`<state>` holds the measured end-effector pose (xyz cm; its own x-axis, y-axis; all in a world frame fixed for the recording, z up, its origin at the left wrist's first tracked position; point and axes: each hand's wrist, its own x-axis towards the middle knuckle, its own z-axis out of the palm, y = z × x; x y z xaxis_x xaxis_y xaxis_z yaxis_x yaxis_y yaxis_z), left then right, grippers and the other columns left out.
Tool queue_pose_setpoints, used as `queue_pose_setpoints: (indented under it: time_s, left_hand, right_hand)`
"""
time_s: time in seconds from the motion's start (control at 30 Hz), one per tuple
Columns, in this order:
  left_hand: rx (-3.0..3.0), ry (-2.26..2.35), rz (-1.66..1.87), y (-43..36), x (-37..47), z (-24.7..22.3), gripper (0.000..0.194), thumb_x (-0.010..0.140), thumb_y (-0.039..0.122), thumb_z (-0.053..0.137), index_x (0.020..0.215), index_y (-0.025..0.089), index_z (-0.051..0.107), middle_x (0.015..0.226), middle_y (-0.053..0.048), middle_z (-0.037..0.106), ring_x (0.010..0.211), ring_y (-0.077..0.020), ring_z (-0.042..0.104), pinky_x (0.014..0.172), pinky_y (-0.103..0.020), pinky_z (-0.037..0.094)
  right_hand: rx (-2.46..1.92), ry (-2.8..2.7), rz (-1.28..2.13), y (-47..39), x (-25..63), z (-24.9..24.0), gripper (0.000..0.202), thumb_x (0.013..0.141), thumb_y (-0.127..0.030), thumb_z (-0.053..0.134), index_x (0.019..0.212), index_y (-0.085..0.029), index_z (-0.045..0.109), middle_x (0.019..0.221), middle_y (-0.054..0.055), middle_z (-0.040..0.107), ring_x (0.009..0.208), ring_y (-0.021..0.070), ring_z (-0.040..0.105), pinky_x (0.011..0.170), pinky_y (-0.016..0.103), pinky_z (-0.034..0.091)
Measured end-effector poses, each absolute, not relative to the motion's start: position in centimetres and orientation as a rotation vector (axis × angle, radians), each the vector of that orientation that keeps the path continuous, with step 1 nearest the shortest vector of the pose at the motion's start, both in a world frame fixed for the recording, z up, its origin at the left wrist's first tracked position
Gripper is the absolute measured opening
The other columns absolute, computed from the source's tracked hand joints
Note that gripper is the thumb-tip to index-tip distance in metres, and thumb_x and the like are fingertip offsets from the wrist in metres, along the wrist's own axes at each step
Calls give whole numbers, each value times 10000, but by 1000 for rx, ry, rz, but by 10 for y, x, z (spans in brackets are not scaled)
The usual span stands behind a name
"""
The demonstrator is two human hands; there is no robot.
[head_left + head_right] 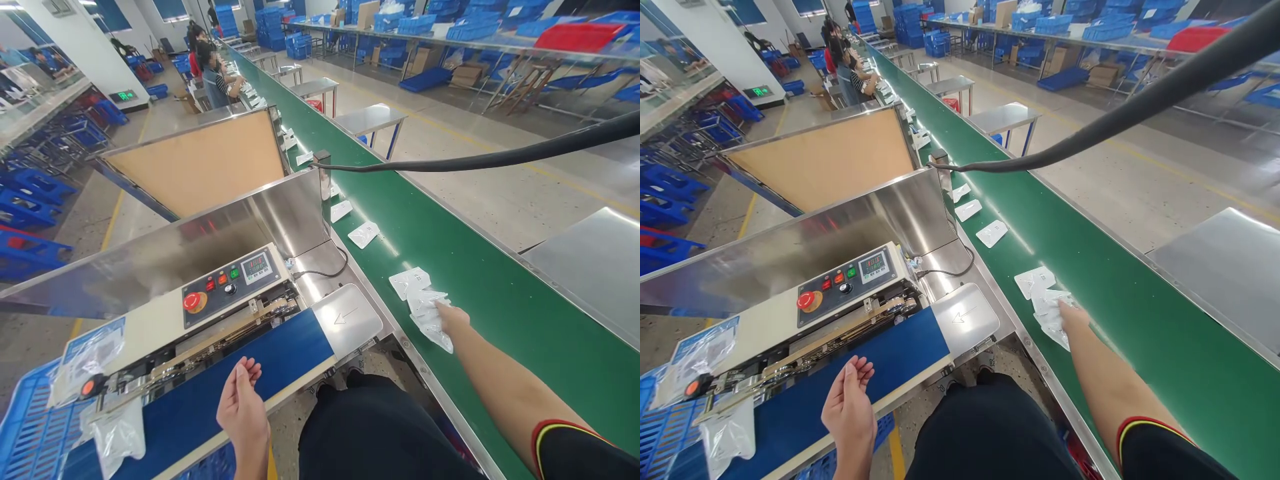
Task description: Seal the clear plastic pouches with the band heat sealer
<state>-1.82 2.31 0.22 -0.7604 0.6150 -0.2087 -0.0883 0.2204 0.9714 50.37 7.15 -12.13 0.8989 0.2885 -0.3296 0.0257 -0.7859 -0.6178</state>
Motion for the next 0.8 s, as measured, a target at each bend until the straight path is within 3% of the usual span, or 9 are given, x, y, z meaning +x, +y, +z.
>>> queue_pose_setpoints:
  time_s: [0.13, 0.3, 0.4, 0.47, 0.57, 0.63, 0.7, 0.8]
  left_hand:
    - [562, 1940, 1511, 20, -13, 0, 499, 857, 577, 793, 1099, 140, 806, 1006, -101, 812, 841, -239, 775, 970, -522, 646]
    - [905, 1820, 1297, 23, 14, -1, 552, 891, 634, 742, 1154, 153, 806, 1078, -150, 820, 964, -307, 791, 938, -486, 649]
    - [1218, 1605, 1102, 39, 51, 8, 522, 937, 613, 698, 1231, 193, 800, 1214, -164, 797, 1124, -331, 755, 1011, -464, 603]
    - [1314, 1451, 1008, 53, 77, 15, 538, 948, 608, 684, 1287, 202, 782, 1278, -161, 778, 1155, -328, 737, 1002, -424, 587]
    - [1382, 1264, 918, 69, 98, 20, 544, 989, 646, 594, 1128, 174, 826, 1025, -110, 812, 919, -279, 735, 822, -336, 571]
    - [1360, 1265, 965, 73, 97, 19, 623, 1015, 685, 507, 932, 152, 820, 818, -69, 759, 765, -230, 663, 713, -295, 511]
    - [1266, 1343, 1083, 71, 88, 14, 665, 1011, 713, 487, 851, 144, 790, 766, -58, 723, 730, -207, 610, 679, -279, 468]
    - [1182, 1377, 1176, 62, 73, 7, 641, 997, 716, 521, 864, 146, 783, 789, -60, 720, 739, -200, 583, 683, -274, 451]
  right_hand:
    - [-2482, -128, 489, 63, 498, -110, 415, 766, -387, 741, 1102, -144, 725, 964, 200, 743, 822, 318, 677, 794, 448, 550]
    - [-2313, -666, 329, 40, 457, -47, 481, 748, -533, 749, 1042, -153, 757, 759, 99, 720, 702, 269, 618, 754, 408, 535]
    - [-2093, -1047, 427, 39, 403, 2, 602, 797, -568, 742, 1258, -182, 750, 976, 106, 785, 782, 260, 686, 774, 381, 568]
    - [-1916, -1327, 604, 45, 364, 28, 572, 858, -555, 722, 1332, -235, 747, 1131, 97, 794, 910, 271, 731, 850, 387, 590]
    - [-1658, -1577, 893, 58, 321, 51, 521, 875, -547, 745, 1302, -252, 788, 1201, 89, 794, 1064, 290, 737, 955, 397, 590]
    - [-1634, -1551, 1012, 65, 306, 57, 568, 836, -564, 788, 1288, -222, 805, 1129, 86, 802, 976, 276, 747, 907, 382, 603]
    - [-1694, -1494, 1078, 70, 298, 60, 591, 791, -579, 826, 1249, -207, 830, 1052, 80, 802, 885, 261, 743, 854, 367, 602]
    - [-1678, -1507, 1212, 75, 286, 58, 506, 773, -569, 846, 1139, -220, 868, 1057, 89, 808, 963, 288, 735, 901, 368, 577]
